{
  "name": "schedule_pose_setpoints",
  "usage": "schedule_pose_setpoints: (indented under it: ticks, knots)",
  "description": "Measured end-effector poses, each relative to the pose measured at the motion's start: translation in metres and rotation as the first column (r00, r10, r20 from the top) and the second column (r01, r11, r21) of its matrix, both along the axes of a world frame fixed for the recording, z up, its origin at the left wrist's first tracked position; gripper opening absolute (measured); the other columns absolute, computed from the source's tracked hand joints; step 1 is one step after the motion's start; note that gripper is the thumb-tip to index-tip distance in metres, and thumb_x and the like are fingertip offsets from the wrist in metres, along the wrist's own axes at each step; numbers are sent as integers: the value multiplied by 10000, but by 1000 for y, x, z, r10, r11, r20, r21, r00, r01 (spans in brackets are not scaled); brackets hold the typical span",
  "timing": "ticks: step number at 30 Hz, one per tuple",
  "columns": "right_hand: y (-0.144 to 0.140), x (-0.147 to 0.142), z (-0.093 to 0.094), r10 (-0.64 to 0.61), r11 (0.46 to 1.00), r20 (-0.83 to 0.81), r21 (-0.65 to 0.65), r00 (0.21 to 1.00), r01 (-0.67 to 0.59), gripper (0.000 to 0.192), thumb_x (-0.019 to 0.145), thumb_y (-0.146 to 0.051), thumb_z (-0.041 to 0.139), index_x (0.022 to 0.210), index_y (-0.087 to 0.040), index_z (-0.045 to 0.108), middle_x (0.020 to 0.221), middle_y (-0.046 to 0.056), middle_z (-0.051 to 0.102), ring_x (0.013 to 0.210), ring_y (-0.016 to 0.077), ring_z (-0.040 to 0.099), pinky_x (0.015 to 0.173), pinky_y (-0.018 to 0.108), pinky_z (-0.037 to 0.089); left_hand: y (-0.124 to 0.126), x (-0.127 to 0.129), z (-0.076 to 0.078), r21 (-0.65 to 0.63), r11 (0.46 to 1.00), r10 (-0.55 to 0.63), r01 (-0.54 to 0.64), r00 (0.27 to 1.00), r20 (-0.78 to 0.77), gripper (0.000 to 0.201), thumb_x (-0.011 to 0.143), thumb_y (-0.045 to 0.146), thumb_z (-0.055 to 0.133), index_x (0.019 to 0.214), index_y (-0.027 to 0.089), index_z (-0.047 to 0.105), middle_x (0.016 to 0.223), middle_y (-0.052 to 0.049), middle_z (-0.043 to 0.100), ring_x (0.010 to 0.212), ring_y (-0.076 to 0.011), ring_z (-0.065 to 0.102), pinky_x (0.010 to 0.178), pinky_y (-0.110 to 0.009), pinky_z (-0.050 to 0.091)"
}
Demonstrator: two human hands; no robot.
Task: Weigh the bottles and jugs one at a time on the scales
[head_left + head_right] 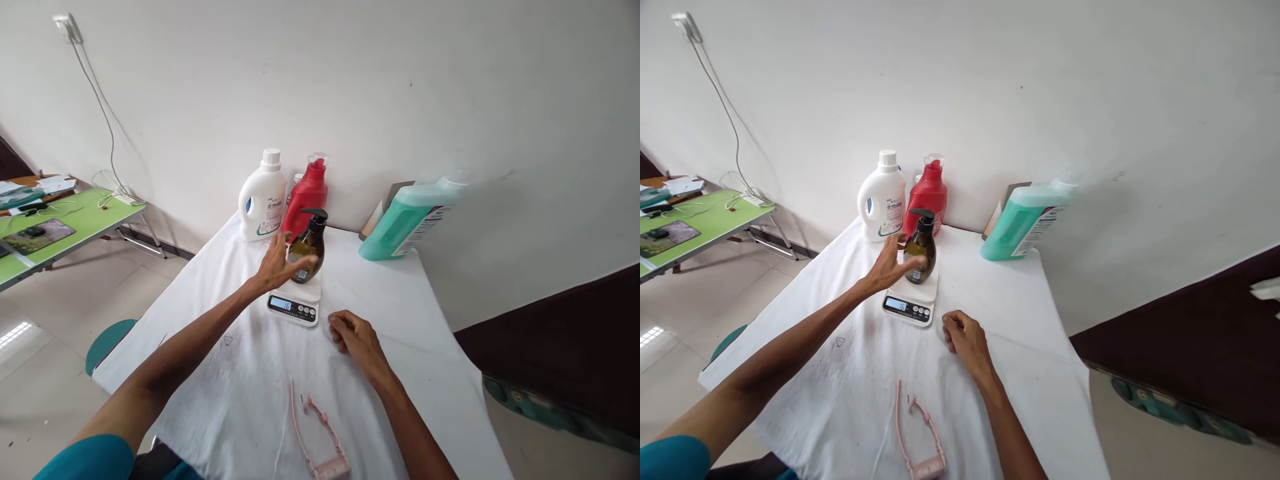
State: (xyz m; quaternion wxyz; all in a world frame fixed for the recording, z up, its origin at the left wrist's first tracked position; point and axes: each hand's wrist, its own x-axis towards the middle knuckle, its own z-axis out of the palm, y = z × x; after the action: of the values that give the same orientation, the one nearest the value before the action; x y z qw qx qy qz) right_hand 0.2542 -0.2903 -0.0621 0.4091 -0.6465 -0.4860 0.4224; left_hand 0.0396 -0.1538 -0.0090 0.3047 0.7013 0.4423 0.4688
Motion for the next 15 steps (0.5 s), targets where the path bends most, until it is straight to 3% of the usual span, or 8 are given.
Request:
schedule_pose_setpoints:
  ticks: [3, 5, 8, 11, 15]
  knots:
    - [24, -6, 9, -157, 976, -125, 129, 980, 173, 346, 711, -512, 734, 810, -181, 747, 700, 41, 685, 616, 182, 617, 493, 268, 476, -1, -13, -18, -64, 988, 150, -140, 966, 211, 499, 1020, 648, 522, 1235, 201, 579, 1315, -149, 645, 1156, -269, 663, 989, -437, 547]
    - [45, -11, 11, -266, 934, -180, 194, 947, 299, 350, 712, -511, 699, 830, -184, 733, 726, 41, 686, 632, 172, 623, 497, 256, 483, 0, -21, -33, -86, 966, 258, -244, 922, 288, 463, 1066, 621, 400, 1138, 203, 585, 1200, -125, 669, 1080, -241, 678, 953, -415, 557]
    - [72, -18, 4, -373, 881, -205, 227, 905, 414, 351, 733, -526, 634, 846, -198, 690, 725, 23, 657, 622, 155, 604, 503, 248, 481, -1, -34, -56, -108, 946, 324, -306, 892, 316, 471, 1075, 615, 348, 1068, 204, 576, 1104, -112, 673, 977, -220, 688, 870, -387, 577]
    - [81, -24, -10, -408, 869, -182, 224, 895, 441, 353, 739, -541, 633, 823, -200, 677, 683, 16, 641, 577, 154, 581, 484, 256, 453, -4, -51, -71, -137, 943, 333, -305, 889, 314, 513, 1054, 663, 364, 1060, 201, 587, 1049, -102, 683, 866, -200, 688, 781, -358, 575]
    - [72, -26, -23, -369, 899, -98, 215, 924, 382, 363, 756, -547, 656, 825, -194, 707, 655, 20, 655, 577, 176, 594, 513, 278, 451, -4, -67, -75, -143, 956, 288, -255, 906, 309, 565, 1029, 718, 379, 1066, 204, 611, 985, -79, 686, 763, -174, 670, 687, -321, 555]
